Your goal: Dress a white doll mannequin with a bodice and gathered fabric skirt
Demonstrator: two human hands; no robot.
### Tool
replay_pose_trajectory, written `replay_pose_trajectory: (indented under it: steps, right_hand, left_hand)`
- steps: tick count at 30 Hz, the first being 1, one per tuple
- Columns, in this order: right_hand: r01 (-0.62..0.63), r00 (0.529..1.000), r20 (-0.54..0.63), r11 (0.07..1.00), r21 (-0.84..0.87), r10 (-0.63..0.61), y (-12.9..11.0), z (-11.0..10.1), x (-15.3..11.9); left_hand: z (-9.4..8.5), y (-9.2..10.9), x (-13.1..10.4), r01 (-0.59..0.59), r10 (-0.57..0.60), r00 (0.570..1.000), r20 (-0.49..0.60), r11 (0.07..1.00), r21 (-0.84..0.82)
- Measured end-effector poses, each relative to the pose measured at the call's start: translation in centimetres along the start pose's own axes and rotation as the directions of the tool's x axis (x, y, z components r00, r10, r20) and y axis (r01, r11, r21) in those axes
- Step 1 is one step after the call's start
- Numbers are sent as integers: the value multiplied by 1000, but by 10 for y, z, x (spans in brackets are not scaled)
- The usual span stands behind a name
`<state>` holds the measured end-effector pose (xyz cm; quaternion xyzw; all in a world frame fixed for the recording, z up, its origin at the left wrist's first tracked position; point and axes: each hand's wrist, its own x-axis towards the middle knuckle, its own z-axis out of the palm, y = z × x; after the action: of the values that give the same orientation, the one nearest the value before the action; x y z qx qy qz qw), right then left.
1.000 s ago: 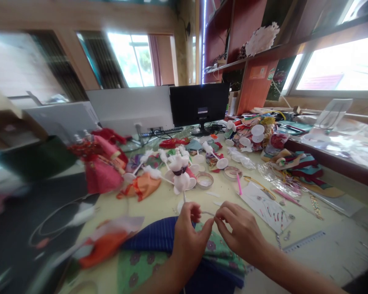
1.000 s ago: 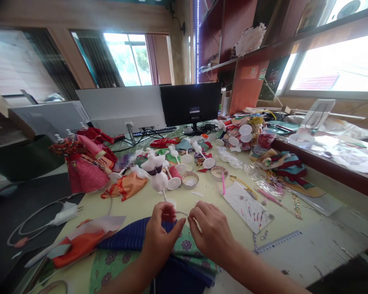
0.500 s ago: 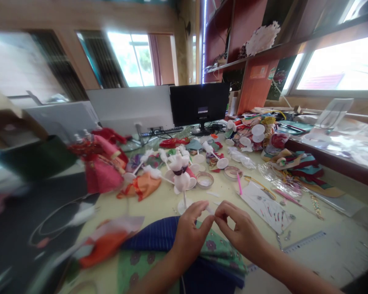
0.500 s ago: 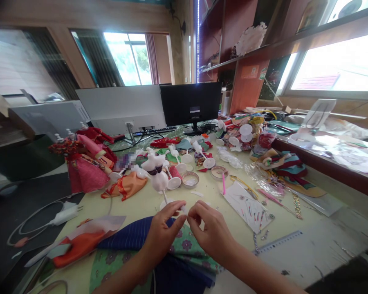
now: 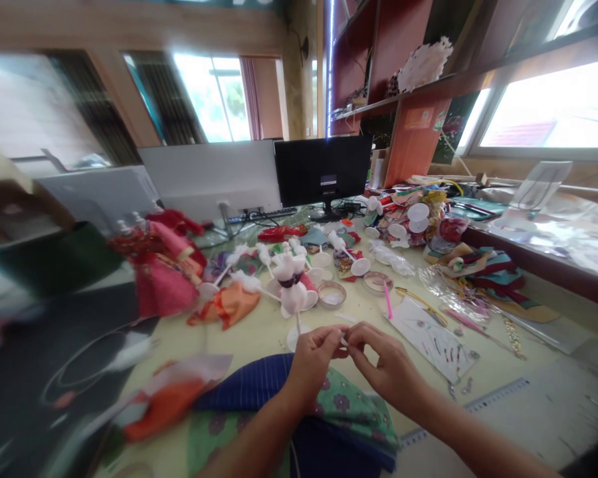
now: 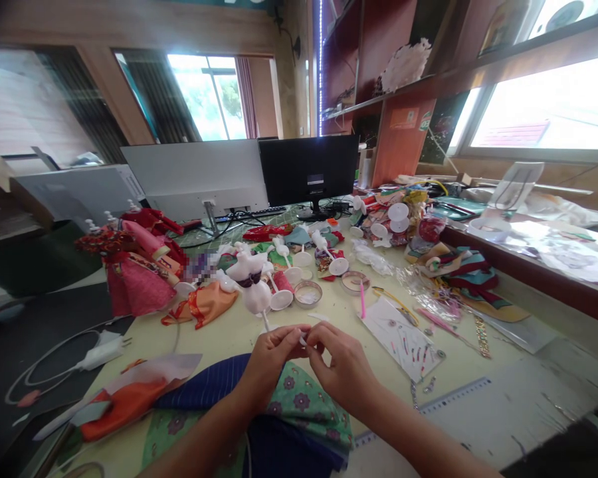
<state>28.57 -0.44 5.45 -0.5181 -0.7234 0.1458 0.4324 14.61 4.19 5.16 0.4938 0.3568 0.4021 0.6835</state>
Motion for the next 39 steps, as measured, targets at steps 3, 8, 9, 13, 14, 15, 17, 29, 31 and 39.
replay_pose_trajectory:
  steps: [3, 8, 9, 13, 14, 15, 17, 29, 31, 39]
  right_hand:
    - [-2, 1000, 6, 1000, -8, 2, 2, 0, 0]
    - [-51, 998, 24, 999, 3, 51, 4, -1, 1]
    - [-65, 997, 30, 998, 11, 65, 5, -2, 1]
    - [-129, 990, 57, 991, 44, 126, 7, -7, 3]
    - [-137, 989, 62, 990, 46, 134, 7, -8, 3]
    - [-143, 988, 65, 989, 41, 140, 8, -10, 3]
    - [-155, 985, 78, 988, 18, 153, 10, -13, 3]
    - [-269, 956, 133, 963, 25, 263, 22, -19, -3]
    - [-307, 945, 143, 948, 82, 293, 23, -19, -3]
    - [-486, 872, 234, 817, 310, 430, 33, -21, -7]
  left_hand:
    - [0, 0, 3, 41, -43, 999, -19, 995, -96]
    - [-5, 0, 5, 62, -65, 998, -1, 966, -250]
    - [-6, 0, 5, 66, -70, 998, -2, 962, -264]
    - [-9, 0, 5, 85, -94, 995, -18, 955, -285]
    - [-9, 0, 5, 89, -101, 994, -29, 954, -285]
    - [-9, -1, 5, 92, -108, 993, -43, 956, -277]
    - [-9, -2, 6, 89, -111, 991, -77, 966, -241]
    - [-3, -7, 9, 111, -139, 977, -162, 979, -169]
    - [-2, -7, 8, 120, -149, 975, -164, 977, -174]
    - [-3, -6, 10, 135, -176, 965, -196, 969, -207]
